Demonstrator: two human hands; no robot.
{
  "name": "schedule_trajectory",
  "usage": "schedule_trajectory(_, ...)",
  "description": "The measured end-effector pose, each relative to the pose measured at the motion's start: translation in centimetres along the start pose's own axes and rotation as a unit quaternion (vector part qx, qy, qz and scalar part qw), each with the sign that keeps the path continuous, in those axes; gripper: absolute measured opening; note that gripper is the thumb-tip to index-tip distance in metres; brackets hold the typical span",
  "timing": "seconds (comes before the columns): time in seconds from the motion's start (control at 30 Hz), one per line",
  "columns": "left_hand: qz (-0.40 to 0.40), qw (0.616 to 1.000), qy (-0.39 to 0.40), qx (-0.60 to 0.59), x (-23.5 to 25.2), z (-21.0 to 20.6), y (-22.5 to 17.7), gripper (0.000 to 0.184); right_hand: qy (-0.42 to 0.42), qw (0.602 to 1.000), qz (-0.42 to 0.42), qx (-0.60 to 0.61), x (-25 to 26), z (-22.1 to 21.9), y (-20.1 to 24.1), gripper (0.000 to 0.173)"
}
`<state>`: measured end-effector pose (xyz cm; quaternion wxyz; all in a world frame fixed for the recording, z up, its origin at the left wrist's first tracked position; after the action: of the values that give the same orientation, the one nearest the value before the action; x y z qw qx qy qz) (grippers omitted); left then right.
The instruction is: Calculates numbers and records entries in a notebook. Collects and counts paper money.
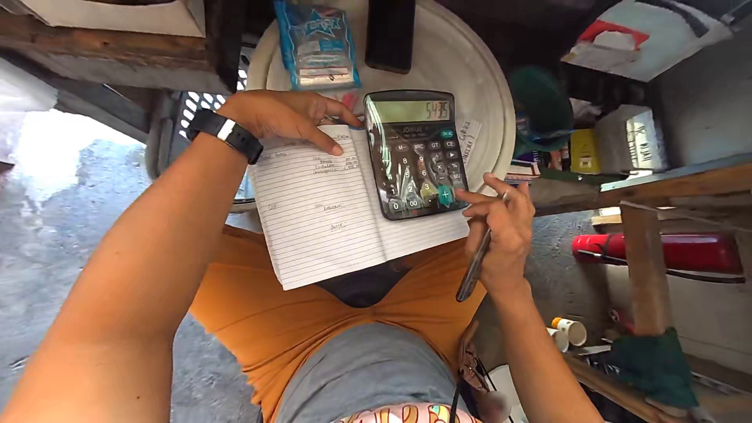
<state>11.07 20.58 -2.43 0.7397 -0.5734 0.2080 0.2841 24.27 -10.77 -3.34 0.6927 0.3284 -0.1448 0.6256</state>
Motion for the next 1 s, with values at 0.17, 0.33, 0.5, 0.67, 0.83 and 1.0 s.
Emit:
schedule_trajectory(0.17, -0.009, 1.000, 0.004, 0.004, 0.1, 0.0, 0.1, 0.051, 0.042, 0.998, -0.025, -0.038, -0.7, -2.0, -0.3, 0.022)
schedule_trajectory(0.33, -0.009, 1.000, 0.003, 0.004, 0.1, 0.0, 0.1, 0.052, 0.034, 0.999, 0.024, 0.005, 2.0, -1.6, 1.3, 0.022)
schedule_trajectory(0.5, -0.015, 1.000, 0.004, -0.002, 0.2, 0.0, 0.3, 0.048, 0.060, 0.996, 0.052, 0.040, 2.9, -3.4, 2.6, 0.024)
schedule_trajectory(0.67, -0.016, 1.000, 0.009, -0.001, 0.2, 0.1, 0.4, 0.050, 0.066, 0.994, 0.044, 0.077, 4.8, -3.8, 3.3, 0.022)
schedule_trajectory(0.83, -0.028, 0.999, 0.009, 0.013, 0.3, 0.2, 0.3, 0.050, 0.099, 0.990, 0.042, 0.094, 5.5, -4.8, 2.8, 0.022)
schedule_trajectory(1.0, -0.025, 1.000, 0.011, 0.010, 0.3, 0.2, 0.4, 0.050, 0.063, 0.997, -0.001, 0.039, 5.0, -2.9, 0.8, 0.022)
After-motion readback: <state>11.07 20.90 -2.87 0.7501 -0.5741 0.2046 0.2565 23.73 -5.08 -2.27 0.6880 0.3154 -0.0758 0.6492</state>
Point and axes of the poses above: each hand's wrist, its own x-axis towards the middle knuckle, its own z-axis out of the back of the hand, y = z × x, the point moved 3 cm from there along x, towards the middle knuckle, and after that the axes turned 9 degrees about z, right-handed, at the moved point
